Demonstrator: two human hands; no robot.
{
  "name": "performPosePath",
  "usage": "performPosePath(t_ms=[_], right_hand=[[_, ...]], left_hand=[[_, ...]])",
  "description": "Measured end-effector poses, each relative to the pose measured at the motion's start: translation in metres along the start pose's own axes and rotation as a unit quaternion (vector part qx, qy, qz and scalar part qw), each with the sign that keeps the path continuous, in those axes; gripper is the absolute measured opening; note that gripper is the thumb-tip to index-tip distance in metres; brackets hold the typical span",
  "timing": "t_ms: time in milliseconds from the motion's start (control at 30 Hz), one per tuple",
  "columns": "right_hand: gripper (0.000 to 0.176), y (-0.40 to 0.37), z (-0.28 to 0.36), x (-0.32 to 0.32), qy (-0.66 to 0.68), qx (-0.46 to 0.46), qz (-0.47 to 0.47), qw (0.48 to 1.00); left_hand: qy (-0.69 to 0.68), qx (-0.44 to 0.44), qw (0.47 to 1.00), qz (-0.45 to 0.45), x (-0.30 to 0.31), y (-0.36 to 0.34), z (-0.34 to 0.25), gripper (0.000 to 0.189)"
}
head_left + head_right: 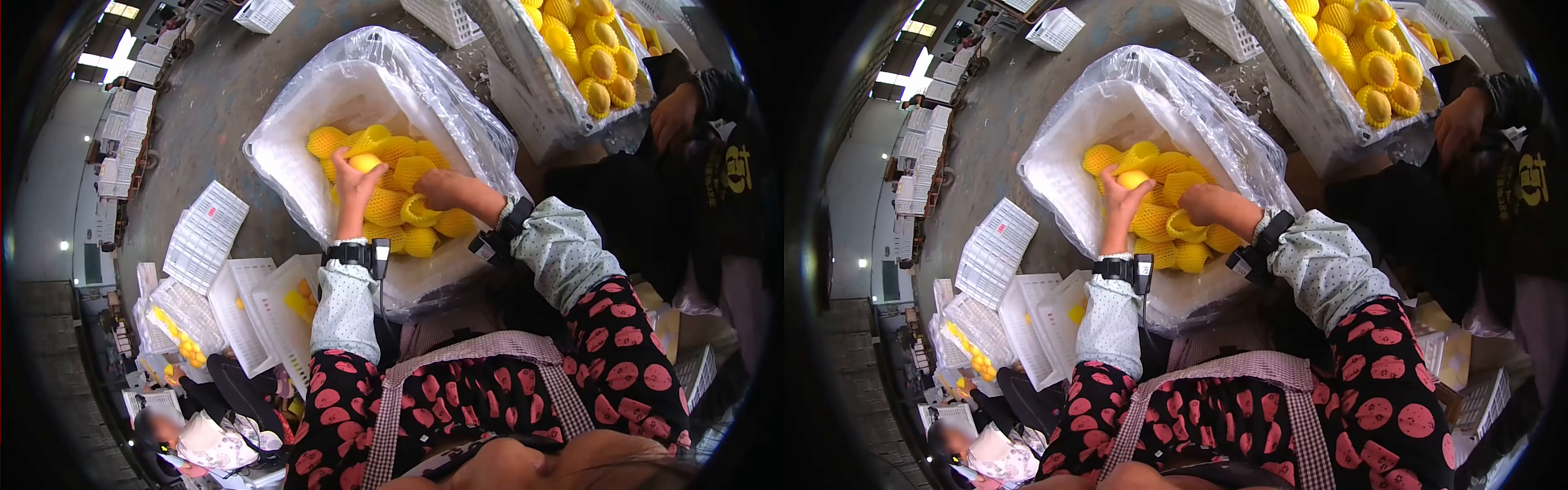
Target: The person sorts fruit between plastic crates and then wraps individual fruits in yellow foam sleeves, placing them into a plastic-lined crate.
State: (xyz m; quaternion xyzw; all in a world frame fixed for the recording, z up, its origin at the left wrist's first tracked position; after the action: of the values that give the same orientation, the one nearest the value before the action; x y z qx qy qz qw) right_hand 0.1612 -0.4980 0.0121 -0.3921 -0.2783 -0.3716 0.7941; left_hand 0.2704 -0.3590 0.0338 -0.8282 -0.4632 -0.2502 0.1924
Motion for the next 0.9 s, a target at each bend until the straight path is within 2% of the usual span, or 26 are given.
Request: performPosePath(t_ms=[100,233,333,400,467,533,700,767,800,867,900], right_hand=[[0.024,0.000,0.000,-0.001,-0.002,-0.011,-0.011,1.000],[0.022,0.002,-0.004,-0.005,-0.020,-0.006,-0.025,0.999],[0.022,-0.006,-0.002,0.000,-0.012,-0.010,-0.040,0.999],[0.023,-0.013,0.001,0.003,0.001,-0.021,-0.044,0.999],[0.024,-0.016,0.000,0.002,0.017,-0.004,-0.042,0.999],[0.024,-0.014,-0.003,-0.003,0.004,0.007,-0.022,1.000],[0.027,-0.011,-0.007,-0.011,0.000,-0.002,-0.012,1.000],[0.029,-0.019,-0.002,-0.001,0.030,-0.017,0.004,0.999],[0.029,-0.020,0.000,0.002,0.030,-0.017,0.003,0.999],[0.028,-0.022,0.002,0.012,0.111,0.009,-0.072,0.991],[0.028,-0.021,0.002,0.014,0.110,0.009,-0.072,0.991]], left_hand=[[0.097,-0.091,0.986,-0.101,0.020,-0.012,-0.017,0.086],[0.154,-0.062,0.980,-0.110,0.026,-0.008,-0.005,0.083],[0.121,-0.051,0.987,-0.092,0.035,-0.002,0.006,0.076],[0.023,-0.108,0.984,-0.140,0.047,-0.010,-0.003,0.067],[0.014,-0.116,0.982,-0.148,0.050,-0.018,-0.018,0.063],[0.029,-0.145,0.980,-0.131,0.049,-0.020,-0.028,0.064],[0.151,-0.109,0.978,-0.096,0.044,-0.024,-0.031,0.068],[0.173,-0.029,0.984,-0.029,0.037,-0.026,-0.027,0.074],[0.173,-0.029,0.984,-0.029,0.036,-0.029,-0.027,0.074],[0.039,-0.025,0.999,0.006,0.033,-0.038,-0.035,0.066],[0.038,-0.025,0.999,0.005,0.033,-0.040,-0.033,0.066]])
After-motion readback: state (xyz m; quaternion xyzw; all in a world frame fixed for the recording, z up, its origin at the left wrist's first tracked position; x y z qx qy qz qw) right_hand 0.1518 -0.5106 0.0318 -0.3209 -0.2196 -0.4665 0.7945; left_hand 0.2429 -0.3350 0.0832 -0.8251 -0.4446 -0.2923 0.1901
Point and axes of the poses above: each hand's wrist, its own y-axis towards the middle knuckle, its own x-axis out of the back of the hand, z = x × y, the point moved 4 cm from there along y, towards the middle knuckle, and after that the axes turned 14 degrees about z, right-handed, at the moved point
